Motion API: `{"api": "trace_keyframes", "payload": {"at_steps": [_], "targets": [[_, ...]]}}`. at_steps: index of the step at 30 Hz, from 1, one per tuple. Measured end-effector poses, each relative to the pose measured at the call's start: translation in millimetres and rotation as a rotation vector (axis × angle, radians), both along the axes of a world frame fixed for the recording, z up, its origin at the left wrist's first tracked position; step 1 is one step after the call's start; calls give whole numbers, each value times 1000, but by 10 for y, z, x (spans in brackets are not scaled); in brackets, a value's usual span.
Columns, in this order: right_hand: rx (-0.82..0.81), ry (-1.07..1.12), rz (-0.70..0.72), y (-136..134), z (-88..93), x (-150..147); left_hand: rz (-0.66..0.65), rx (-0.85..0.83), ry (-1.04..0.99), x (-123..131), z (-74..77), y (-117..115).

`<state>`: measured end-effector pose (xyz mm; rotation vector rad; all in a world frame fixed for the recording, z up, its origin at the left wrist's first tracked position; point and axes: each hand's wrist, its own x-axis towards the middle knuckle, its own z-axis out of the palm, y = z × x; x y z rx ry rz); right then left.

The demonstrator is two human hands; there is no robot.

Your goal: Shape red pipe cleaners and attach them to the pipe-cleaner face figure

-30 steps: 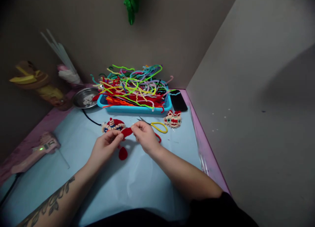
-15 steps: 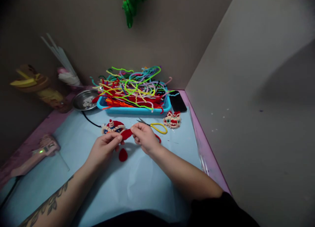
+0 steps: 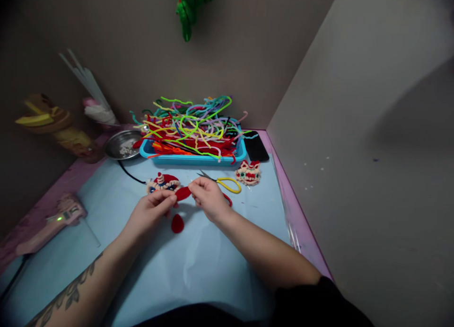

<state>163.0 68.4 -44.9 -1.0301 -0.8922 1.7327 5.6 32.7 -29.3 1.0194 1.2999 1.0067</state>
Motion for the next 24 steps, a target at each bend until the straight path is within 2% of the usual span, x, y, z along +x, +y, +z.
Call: {"api": "trace_keyframes", "payload": {"at_steps": [3, 10, 13, 20, 24], "targets": [[21, -21, 6, -4, -11, -5, 0, 35, 99, -8, 32, 7], [-48, 19, 63, -16, 34, 2, -58, 10, -22, -22, -13, -1], [-46, 4, 51, -8, 22, 2, -42, 4, 24, -26, 4, 1], [76, -92, 18, -12, -57, -10, -24, 103, 253, -21, 26, 0], [165, -171, 14, -35, -81, 4, -6, 122, 299, -25, 11, -9]]}}
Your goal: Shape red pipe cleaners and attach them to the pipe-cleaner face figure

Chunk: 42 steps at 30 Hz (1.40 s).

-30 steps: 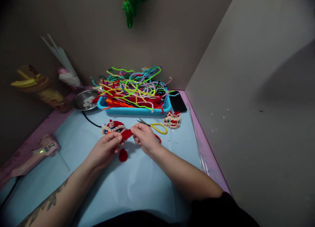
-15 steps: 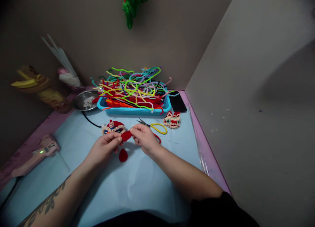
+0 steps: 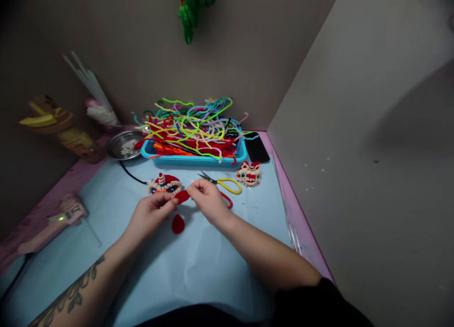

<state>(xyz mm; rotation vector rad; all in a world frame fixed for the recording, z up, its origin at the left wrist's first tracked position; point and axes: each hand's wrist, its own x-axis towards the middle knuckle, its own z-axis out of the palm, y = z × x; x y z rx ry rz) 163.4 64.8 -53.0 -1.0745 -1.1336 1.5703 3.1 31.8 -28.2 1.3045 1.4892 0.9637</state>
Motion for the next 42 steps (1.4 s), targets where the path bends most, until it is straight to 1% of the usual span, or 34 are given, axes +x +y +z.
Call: {"api": "trace_keyframes", "payload": {"at_steps": [4, 9, 12, 14, 16, 18, 21, 27, 30, 34, 37, 42], "targets": [[37, -38, 4, -4, -16, 10, 8, 2, -34, -1, -4, 2], [6, -2, -2, 28, -52, 11, -51, -69, -106, -21, 1, 30], [0, -7, -3, 40, -56, 21, -68, -81, -143, -41, 5, 46], [5, -31, 26, 39, -40, 31, -79, -72, -125, -44, 7, 46], [22, -82, 84, 33, -10, 40, -109, -54, -81, -36, 11, 35], [45, -157, 158, 25, 28, 45, -160, -49, -43, -20, 21, 15], [66, -244, 236, 18, 76, 47, -243, -89, 2, 2, 50, -10], [77, -261, 226, 18, 109, 46, -308, -138, 51, 7, 121, -18], [94, -261, 198, 12, 121, 40, -301, -98, 123, -6, 132, -23], [94, -255, 183, -4, 132, 33, -251, -19, 219, -23, 117, -41], [94, -257, 179, -6, 147, 36, -217, 24, 219, -25, 112, -54], [138, -266, 178, 6, 253, 26, -229, 82, 203, -35, 147, -62]]}}
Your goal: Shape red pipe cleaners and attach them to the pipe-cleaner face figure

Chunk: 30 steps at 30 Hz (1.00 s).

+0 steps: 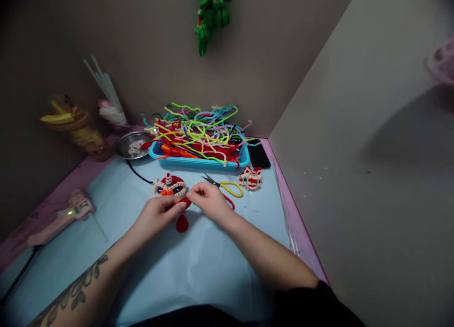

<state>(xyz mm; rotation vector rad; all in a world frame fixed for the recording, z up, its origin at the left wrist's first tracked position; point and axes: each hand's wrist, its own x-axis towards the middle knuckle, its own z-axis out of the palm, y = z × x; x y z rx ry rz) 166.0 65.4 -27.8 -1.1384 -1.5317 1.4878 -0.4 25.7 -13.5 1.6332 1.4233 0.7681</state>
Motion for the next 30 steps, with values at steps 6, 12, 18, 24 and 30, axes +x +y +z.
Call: {"api": "trace_keyframes", "payload": {"at_steps": [6, 12, 18, 24, 30], "targets": [[52, -12, 39, -63, 270, -119, 38, 15, 12, -101, 96, -123], [64, 42, 152, -259, 412, -477, 153, -39, -88, -387, 164, -475], [128, -32, 285, -498, 336, -1015, 316, -7, -231, -800, 78, -911], [95, -7, 423, -634, 304, -1611, 669, 87, -483, -1176, -48, -1216], [24, 39, 487, -713, 323, -2096, 906, 267, -686, -1470, -234, -1293]]}}
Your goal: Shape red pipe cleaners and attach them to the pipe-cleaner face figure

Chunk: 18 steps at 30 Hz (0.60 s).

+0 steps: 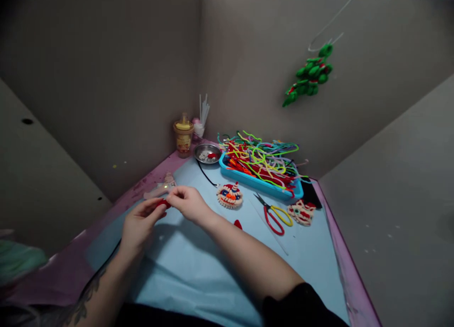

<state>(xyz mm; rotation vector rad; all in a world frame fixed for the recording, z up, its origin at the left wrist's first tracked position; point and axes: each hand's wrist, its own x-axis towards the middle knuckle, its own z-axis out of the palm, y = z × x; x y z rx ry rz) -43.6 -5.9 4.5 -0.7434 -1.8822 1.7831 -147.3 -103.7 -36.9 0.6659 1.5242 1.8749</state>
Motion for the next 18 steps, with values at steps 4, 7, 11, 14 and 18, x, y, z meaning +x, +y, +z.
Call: {"api": "trace_keyframes", "payload": {"at_steps": [4, 7, 11, 14, 18], "targets": [[-38, 7, -3, -32, -53, -215, 74, 12, -77, -171, -79, -14], [-82, 16, 14, -31, -130, -347, 76, -28, -104, -272, -83, -46], [-155, 33, 62, -14, -235, -490, 77, -64, -136, -385, -102, -83], [-230, 34, 68, -20, -309, -543, 141, -38, -166, -486, -158, -88], [24, -105, 21, -84, -406, -576, 223, -8, -222, -620, -193, -92]]}}
